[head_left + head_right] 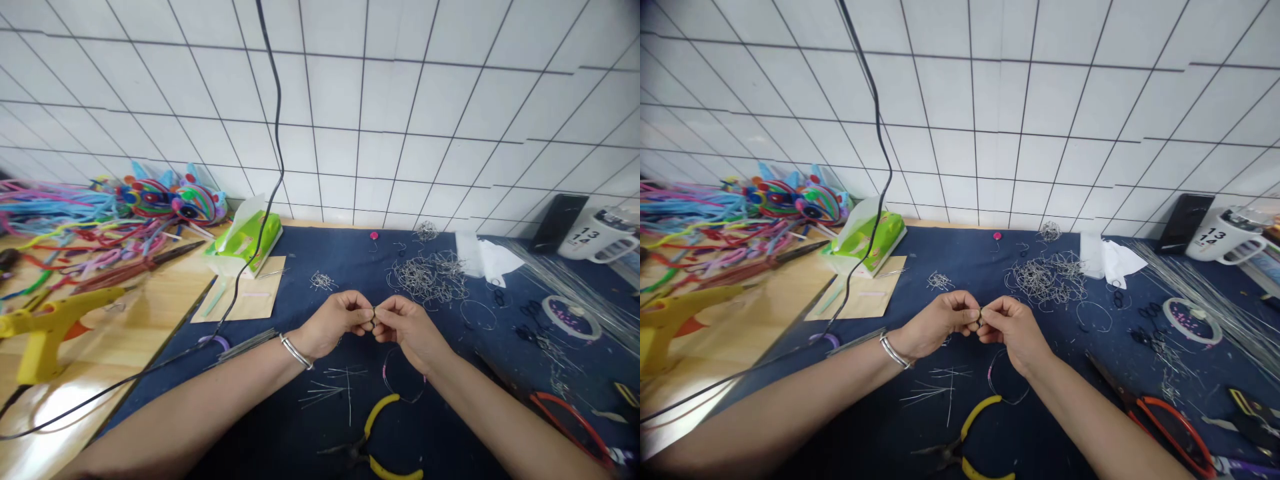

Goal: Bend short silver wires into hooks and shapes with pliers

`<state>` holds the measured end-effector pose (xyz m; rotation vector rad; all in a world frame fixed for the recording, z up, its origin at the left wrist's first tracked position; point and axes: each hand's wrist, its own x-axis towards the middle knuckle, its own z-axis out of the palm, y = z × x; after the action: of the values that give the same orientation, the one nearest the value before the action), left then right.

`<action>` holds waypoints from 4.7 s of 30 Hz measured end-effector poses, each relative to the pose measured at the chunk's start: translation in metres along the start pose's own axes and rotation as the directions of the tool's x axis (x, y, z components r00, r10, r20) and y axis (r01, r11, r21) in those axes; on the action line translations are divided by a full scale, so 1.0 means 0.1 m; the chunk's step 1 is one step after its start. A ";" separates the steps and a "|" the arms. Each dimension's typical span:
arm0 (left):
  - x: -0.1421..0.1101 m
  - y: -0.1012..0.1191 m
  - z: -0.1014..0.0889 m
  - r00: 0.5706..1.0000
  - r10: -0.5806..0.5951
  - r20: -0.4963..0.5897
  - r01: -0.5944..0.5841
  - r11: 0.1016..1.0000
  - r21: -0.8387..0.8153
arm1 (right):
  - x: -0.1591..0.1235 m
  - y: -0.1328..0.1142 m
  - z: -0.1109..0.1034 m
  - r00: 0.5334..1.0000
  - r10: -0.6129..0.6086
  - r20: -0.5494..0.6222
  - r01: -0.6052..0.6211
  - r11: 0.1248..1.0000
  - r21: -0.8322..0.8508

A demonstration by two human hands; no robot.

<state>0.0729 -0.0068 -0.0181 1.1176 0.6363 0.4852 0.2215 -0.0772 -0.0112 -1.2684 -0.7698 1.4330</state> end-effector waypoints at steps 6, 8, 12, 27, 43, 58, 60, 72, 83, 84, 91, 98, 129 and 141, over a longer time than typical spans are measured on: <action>0.00 0.00 0.01 1.000 0.012 -0.006 -0.012 1.000 -0.003 | 0.01 0.04 0.03 1.000 -0.011 -0.018 0.011 1.000 0.020; 0.00 -0.01 0.02 1.000 0.022 -0.009 -0.022 1.000 -0.013 | 0.00 0.05 0.03 0.999 -0.021 -0.032 0.022 0.999 0.029; 0.00 -0.05 0.06 0.999 0.031 -0.035 -0.032 0.999 -0.035 | 0.00 0.08 0.04 0.998 -0.040 -0.058 0.043 0.998 0.036; -0.01 0.54 -0.52 0.908 -0.167 0.385 -0.149 0.730 0.667 | -0.08 -0.01 0.10 0.941 -0.082 0.327 0.291 0.690 -0.663; -0.03 0.43 -0.47 0.795 -0.287 0.534 -0.414 0.386 0.824 | -0.23 0.10 0.26 0.618 0.061 0.784 0.786 -0.029 -0.617; -0.14 0.55 -0.39 0.859 -0.190 0.475 -0.443 0.188 0.876 | -0.26 -0.08 0.25 0.657 0.124 0.744 0.746 0.035 -0.665; -0.15 0.57 -0.39 0.863 -0.190 0.469 -0.441 0.172 0.881 | -0.25 -0.08 0.23 0.670 0.119 0.733 0.733 0.058 -0.678; -0.18 0.58 -0.32 0.865 -0.150 0.479 -0.459 0.150 0.876 | -0.23 0.01 0.27 0.619 0.161 0.769 0.770 0.066 -0.634; -0.20 0.60 -0.32 0.884 -0.121 0.452 -0.418 0.229 0.879 | -0.26 -0.12 0.20 0.636 0.160 0.755 0.741 0.147 -0.655; -0.20 0.62 -0.32 0.887 -0.112 0.448 -0.413 0.241 0.878 | -0.26 -0.13 0.19 0.642 0.160 0.750 0.733 0.159 -0.661; -0.24 0.64 -0.26 0.852 -0.267 0.451 -0.299 0.460 0.836 | -0.21 -0.22 0.12 0.758 0.123 0.640 0.607 0.225 -0.762; -0.18 0.51 -0.20 0.834 -0.214 0.508 -0.357 0.492 0.794 | -0.15 -0.25 0.04 0.825 -0.008 0.565 0.539 0.306 -0.784; -0.14 0.17 -0.01 0.930 0.307 0.200 -0.275 0.224 0.935 | -0.15 -0.05 0.03 0.731 -0.465 0.499 0.399 -0.302 -0.866; -0.04 0.05 0.00 0.998 0.057 0.025 -0.062 0.872 0.486 | -0.02 -0.04 -0.07 0.924 -0.367 0.104 0.314 0.579 -0.752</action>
<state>0.0694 -0.0076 -0.0130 1.6223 0.7397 0.3781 0.2291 -0.0793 -0.0087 -1.6489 -1.5922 0.7239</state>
